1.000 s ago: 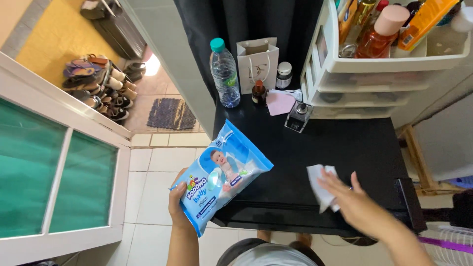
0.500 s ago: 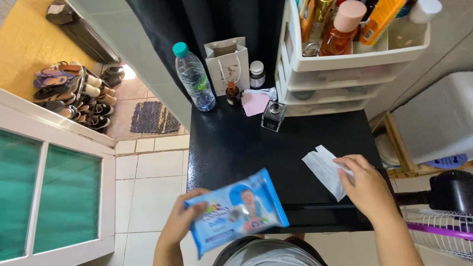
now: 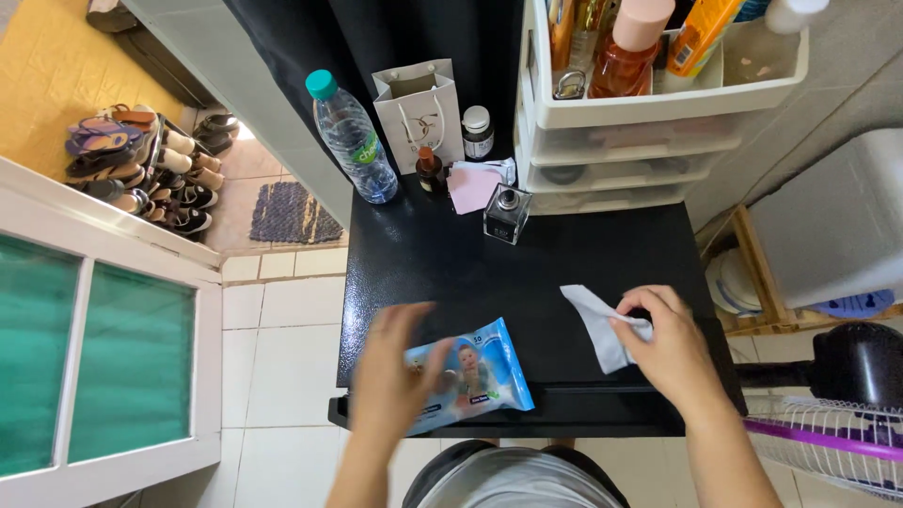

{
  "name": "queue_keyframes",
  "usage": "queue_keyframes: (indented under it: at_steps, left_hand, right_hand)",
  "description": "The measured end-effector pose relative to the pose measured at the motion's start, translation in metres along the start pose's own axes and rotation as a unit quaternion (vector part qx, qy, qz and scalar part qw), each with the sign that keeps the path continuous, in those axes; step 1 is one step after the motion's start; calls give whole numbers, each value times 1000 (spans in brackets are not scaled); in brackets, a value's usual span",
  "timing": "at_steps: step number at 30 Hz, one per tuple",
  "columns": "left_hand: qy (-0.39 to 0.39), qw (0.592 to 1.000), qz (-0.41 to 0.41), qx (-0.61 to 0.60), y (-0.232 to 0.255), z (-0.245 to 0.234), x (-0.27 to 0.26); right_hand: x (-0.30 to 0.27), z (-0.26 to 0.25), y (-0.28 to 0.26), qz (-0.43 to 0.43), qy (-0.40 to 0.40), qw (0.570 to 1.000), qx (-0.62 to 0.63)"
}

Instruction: The person wipes a black cabinet top and a light blue desk using a wet wipe. They move items like a perfume bottle, water bottle, and small containers aside to clean underneath, then wipe a keyboard, monitor, and a small fan. The person also wipes a black cylindrical object and returns items to their original positions.

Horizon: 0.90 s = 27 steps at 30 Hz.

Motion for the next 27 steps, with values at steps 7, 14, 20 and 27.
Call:
queue_keyframes:
  at_steps: [7, 14, 20, 27]
  left_hand:
    - [-100, 914, 77, -385, 126, 74, -27]
    - [-122, 902, 24, -413, 136, 80, -26]
    - [-183, 850, -82, -488, 120, 101, -22]
    - [-107, 867, -100, -477, 109, 103, -17]
  right_hand:
    - [-31, 15, -10, 107, -26, 877, 468]
    - [-46, 29, -5, 314, -105, 658, 677]
    - [-40, 32, 31, 293, -97, 607, 732]
    - [-37, 34, 61, 357, -86, 588, 720]
Point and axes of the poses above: each hand's wrist, its own x-axis towards the middle knuckle, its own z-axis out of the palm, y = z × x, the point moved 7 cm from there along x, towards the middle knuckle, and after that the axes turned 13 degrees about y, right-handed, at the moved point
